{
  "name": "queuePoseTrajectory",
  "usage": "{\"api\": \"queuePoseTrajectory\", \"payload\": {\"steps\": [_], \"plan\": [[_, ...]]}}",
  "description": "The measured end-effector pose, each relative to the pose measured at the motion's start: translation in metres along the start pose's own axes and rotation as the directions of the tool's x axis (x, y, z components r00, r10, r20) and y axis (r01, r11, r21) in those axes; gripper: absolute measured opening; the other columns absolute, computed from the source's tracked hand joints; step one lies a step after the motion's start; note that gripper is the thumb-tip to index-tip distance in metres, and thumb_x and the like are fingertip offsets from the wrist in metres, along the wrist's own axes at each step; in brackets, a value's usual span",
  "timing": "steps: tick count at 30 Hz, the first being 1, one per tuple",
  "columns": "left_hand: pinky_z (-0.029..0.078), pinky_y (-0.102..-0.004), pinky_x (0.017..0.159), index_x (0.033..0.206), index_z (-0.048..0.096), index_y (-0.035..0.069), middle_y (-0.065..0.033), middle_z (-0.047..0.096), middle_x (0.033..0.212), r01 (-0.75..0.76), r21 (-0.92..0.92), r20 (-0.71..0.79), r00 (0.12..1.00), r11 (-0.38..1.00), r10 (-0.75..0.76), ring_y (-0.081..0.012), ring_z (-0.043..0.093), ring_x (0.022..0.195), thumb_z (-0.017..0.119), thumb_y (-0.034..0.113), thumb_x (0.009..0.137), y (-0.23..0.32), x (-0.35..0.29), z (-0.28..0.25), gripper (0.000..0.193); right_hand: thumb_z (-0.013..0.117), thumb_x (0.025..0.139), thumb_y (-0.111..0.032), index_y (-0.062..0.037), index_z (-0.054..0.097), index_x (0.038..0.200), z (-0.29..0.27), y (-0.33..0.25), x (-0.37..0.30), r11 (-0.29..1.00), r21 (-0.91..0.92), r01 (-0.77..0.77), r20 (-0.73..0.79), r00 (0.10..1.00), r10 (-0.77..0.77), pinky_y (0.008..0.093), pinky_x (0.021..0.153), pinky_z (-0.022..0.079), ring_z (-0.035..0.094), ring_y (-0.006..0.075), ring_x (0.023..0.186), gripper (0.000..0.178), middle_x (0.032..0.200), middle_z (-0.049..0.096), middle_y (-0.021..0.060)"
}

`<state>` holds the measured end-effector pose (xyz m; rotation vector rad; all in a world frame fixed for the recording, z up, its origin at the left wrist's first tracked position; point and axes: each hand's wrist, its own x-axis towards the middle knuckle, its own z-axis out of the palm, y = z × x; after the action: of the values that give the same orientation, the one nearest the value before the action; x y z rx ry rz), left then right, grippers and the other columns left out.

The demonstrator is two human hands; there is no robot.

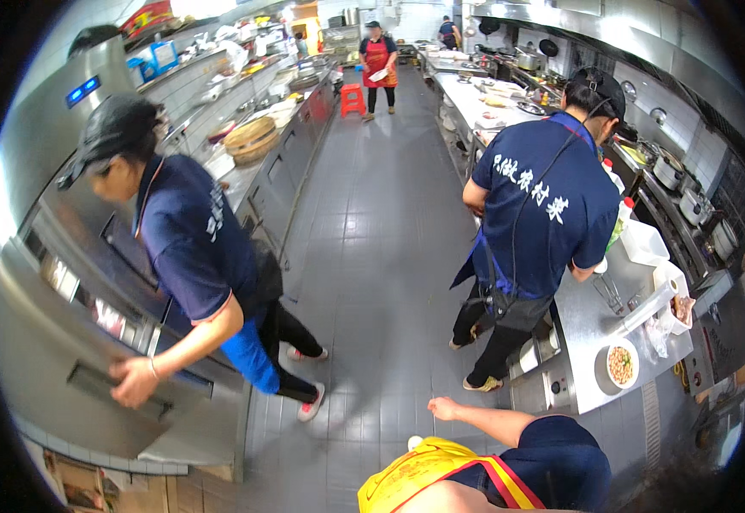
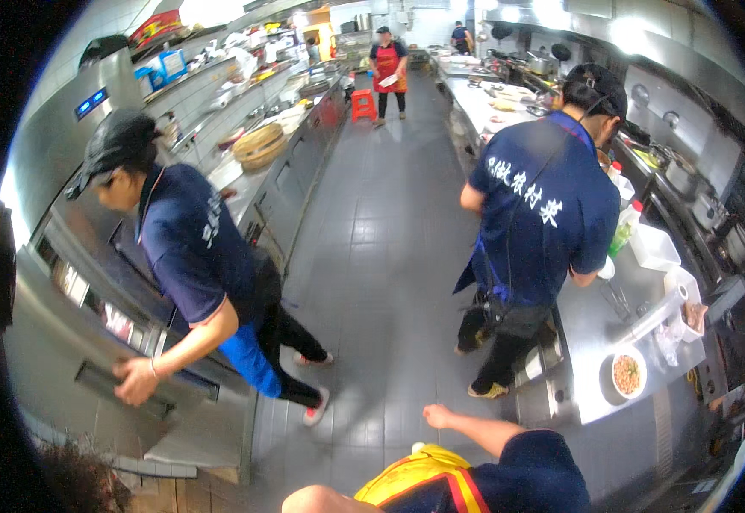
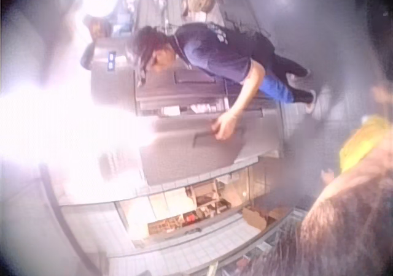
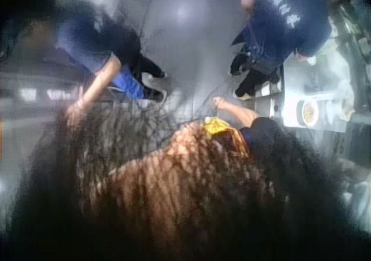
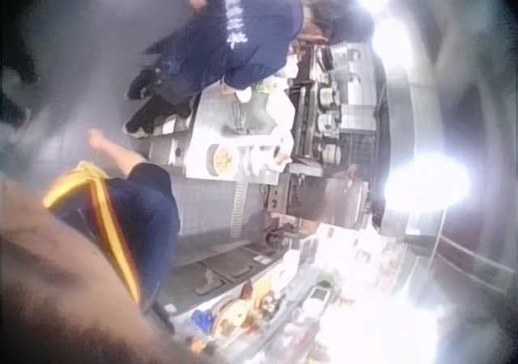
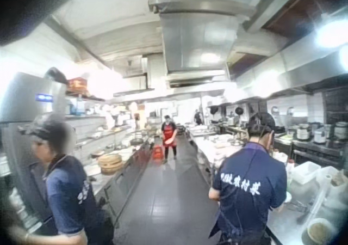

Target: The person assembles a dish by placing yellow food items and white eggs into a brass pot containing meat and other ingredients. They then retrieve plastic wrap, cover the pot, and carry it across the kitchen.

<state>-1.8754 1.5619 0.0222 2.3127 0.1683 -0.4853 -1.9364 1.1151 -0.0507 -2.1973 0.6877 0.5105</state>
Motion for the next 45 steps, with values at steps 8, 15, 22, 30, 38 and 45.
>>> {"api": "queuePoseTrajectory", "payload": {"steps": [8, 15, 22, 30, 38, 45], "plan": [[0.045, -0.0399, 0.098, 0.132, 0.054, 0.001, -0.0266, 0.062, 0.121, -0.133, -0.017, 0.186, 0.973, 0.991, 0.134, -0.0378, 0.058, 0.115, 0.053, 0.028, 0.095, 0.174, 0.151, 0.078, 0.046, 0.051, 0.092, -0.016, -0.0074, 0.063, 0.120, -0.110, -0.078, 0.131, 0.953, 0.175, 0.245, -0.040, 0.969, -0.242, 0.0406, 0.096, 0.049, 0.063, 0.0324, 0.111, 0.031, 0.117, 0.067, 0.0169], [0.050, -0.0282, 0.072, 0.117, 0.055, 0.005, -0.0029, 0.060, 0.088, -0.076, -0.725, 0.265, 0.887, 0.684, 0.379, -0.0141, 0.059, 0.079, 0.066, 0.016, 0.089, 0.268, 0.377, 0.210, 0.032, 0.051, 0.093, -0.015, -0.0060, 0.063, 0.121, -0.240, -0.116, 0.278, 0.971, 0.159, 0.179, 0.006, 0.983, -0.182, 0.0406, 0.095, 0.050, 0.062, 0.0342, 0.112, 0.032, 0.117, 0.067, 0.0177], [0.054, -0.0326, 0.078, 0.110, 0.063, -0.004, -0.0118, 0.070, 0.092, -0.373, -0.347, 0.243, 0.850, 0.860, 0.467, -0.0199, 0.068, 0.084, 0.061, 0.007, 0.088, 0.540, 0.490, 0.245, 0.024, 0.051, 0.091, -0.016, -0.0076, 0.067, 0.115, -0.370, -0.047, 0.412, 0.979, 0.191, -0.075, -0.131, 0.986, 0.101, 0.0407, 0.097, 0.049, 0.062, 0.0336, 0.113, 0.031, 0.120, 0.066, 0.0163], [0.054, -0.0410, 0.082, 0.111, 0.065, 0.002, -0.0193, 0.071, 0.097, -0.684, 0.094, 0.357, 0.701, 0.723, 0.617, -0.0342, 0.070, 0.090, 0.057, 0.013, 0.086, 0.801, 0.677, 0.374, 0.029, 0.055, 0.085, -0.018, -0.0075, 0.071, 0.108, -0.540, 0.064, 0.614, 0.880, 0.376, -0.290, -0.204, 0.901, 0.384, 0.0412, 0.096, 0.050, 0.063, 0.0333, 0.109, 0.030, 0.114, 0.068, 0.0171], [0.051, -0.0481, 0.086, 0.112, 0.066, 0.007, -0.0202, 0.069, 0.103, -0.308, 0.470, 0.273, 0.942, 0.827, 0.195, -0.0382, 0.065, 0.099, 0.056, 0.022, 0.083, 0.913, 0.812, 0.433, 0.035, 0.057, 0.086, -0.016, -0.0067, 0.071, 0.104, -0.825, 0.103, 0.824, 0.964, 0.226, -0.139, -0.293, 0.934, 0.203, 0.0399, 0.088, 0.053, 0.068, 0.0343, 0.099, 0.025, 0.103, 0.071, 0.0172], [0.051, -0.0482, 0.085, 0.116, 0.064, 0.007, -0.0227, 0.068, 0.101, -0.259, 0.521, 0.281, 0.952, 0.813, 0.123, -0.0400, 0.064, 0.098, 0.055, 0.023, 0.083, 1.055, 0.984, 0.590, 0.037, 0.057, 0.089, -0.017, -0.0050, 0.069, 0.101, -1.039, 0.227, 1.009, 0.936, 0.316, -0.154, -0.376, 0.886, 0.272, 0.0435, 0.081, 0.052, 0.066, 0.0375, 0.095, 0.021, 0.099, 0.070, 0.0201]]}}
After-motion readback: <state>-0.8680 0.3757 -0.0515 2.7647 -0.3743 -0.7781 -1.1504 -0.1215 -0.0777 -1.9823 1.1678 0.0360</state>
